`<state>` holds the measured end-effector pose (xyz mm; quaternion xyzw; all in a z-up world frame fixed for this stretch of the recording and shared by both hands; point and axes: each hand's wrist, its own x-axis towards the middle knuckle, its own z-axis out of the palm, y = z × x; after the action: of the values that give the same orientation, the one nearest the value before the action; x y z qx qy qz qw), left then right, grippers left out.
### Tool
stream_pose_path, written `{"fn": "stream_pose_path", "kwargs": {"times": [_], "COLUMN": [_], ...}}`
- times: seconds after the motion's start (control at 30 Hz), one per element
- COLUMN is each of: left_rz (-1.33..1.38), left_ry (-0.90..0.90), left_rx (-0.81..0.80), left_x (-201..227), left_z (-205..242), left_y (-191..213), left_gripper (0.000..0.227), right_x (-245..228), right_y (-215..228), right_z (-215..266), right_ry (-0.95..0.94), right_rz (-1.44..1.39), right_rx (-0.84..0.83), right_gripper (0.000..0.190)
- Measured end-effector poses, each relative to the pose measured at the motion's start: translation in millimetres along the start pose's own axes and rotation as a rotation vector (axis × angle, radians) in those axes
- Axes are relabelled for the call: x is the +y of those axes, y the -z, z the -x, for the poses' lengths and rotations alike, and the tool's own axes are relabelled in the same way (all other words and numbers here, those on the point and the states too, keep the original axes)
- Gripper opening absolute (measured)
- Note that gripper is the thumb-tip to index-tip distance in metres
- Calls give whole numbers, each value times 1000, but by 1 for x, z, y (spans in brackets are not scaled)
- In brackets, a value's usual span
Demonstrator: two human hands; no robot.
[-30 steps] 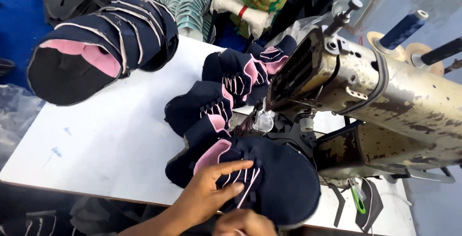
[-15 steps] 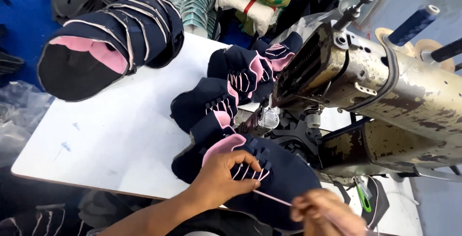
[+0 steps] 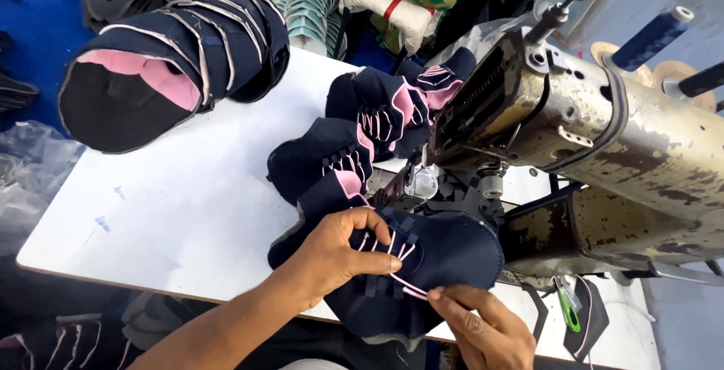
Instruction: The person threads pink decorative cords into shoe upper components and uses a sewing machine to secure them.
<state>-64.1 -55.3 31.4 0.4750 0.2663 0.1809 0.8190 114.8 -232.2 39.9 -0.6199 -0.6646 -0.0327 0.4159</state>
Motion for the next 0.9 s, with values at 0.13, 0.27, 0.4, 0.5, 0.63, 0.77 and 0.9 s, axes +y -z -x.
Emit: {"fn": "stream_pose_path", "kwargs": {"times": [0.13, 0.27, 0.4, 0.5, 0.63, 0.77, 0.9], "left_rz": [-100, -482, -594, -655, -684, -717, -594], "left_ry": [-96, -321, -409, -439, -398, -470, -372], "left_rx": [104, 246, 287, 303, 301, 290, 222], "left_x": [5, 10, 12, 14, 16, 9, 13], "left_z": [2, 5, 6, 6, 10, 12, 13], "left_y": [-2, -5, -8, -9, -11, -12, -15], "left_gripper": [26, 27, 27, 28, 27, 24, 22], "right_x": [6, 8, 3, 1, 0, 0, -1], "right_y": [2, 0, 0, 1, 3, 7, 5], "right_z": [2, 3, -1, -5, -6, -8, -11], "right_ry": [-38, -66, 0, 41, 62, 187, 280], "right_rz": [58, 59, 229, 252, 266, 356, 370], "right_rx": [-140, -172, -222, -226, -290, -389, -418], "right_gripper": [24, 22, 25, 26, 28, 30, 27]}}
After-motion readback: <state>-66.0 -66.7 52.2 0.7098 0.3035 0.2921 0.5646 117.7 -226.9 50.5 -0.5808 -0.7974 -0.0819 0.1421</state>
